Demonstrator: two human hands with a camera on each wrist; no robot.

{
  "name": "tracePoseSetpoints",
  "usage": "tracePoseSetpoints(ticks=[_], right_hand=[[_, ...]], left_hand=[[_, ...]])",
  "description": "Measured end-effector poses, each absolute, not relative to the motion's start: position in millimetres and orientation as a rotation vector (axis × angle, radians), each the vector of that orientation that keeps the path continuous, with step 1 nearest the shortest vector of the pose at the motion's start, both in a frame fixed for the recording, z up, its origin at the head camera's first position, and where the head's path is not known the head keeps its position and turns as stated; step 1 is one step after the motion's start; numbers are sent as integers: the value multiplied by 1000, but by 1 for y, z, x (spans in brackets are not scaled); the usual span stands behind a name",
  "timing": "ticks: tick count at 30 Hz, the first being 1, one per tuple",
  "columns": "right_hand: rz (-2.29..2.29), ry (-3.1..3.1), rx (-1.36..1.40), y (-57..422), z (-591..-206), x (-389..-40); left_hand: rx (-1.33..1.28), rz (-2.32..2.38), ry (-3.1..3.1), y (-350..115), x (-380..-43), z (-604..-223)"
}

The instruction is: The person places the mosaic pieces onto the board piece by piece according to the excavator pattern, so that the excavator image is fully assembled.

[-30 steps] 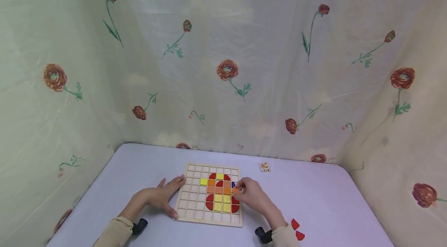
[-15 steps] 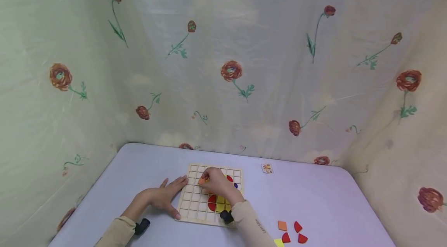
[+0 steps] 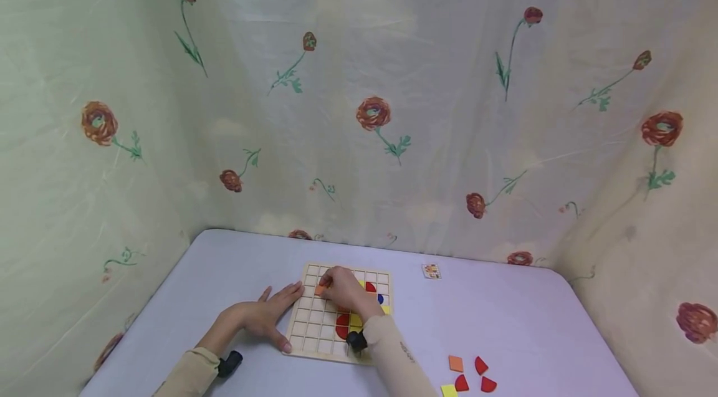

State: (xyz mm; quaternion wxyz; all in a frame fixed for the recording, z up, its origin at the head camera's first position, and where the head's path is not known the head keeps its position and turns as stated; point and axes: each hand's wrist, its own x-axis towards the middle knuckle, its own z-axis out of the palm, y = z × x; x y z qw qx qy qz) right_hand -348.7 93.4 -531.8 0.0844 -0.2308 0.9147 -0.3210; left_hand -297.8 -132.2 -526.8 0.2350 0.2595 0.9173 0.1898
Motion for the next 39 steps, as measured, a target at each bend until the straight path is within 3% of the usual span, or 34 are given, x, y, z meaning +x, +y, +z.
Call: tracePoseSetpoints(ticks=[18, 28, 39], right_hand=[[-1009, 2766, -722, 126, -520, -326], [-1036, 2652, -569, 204, -495, -267], [-1062, 2597, -346, 321, -506, -213]], left_hand=[[709, 493, 2502, -129, -300, -528], [689, 517, 2527, -127, -300, -527], [667, 504, 2539, -129, -301, -533]])
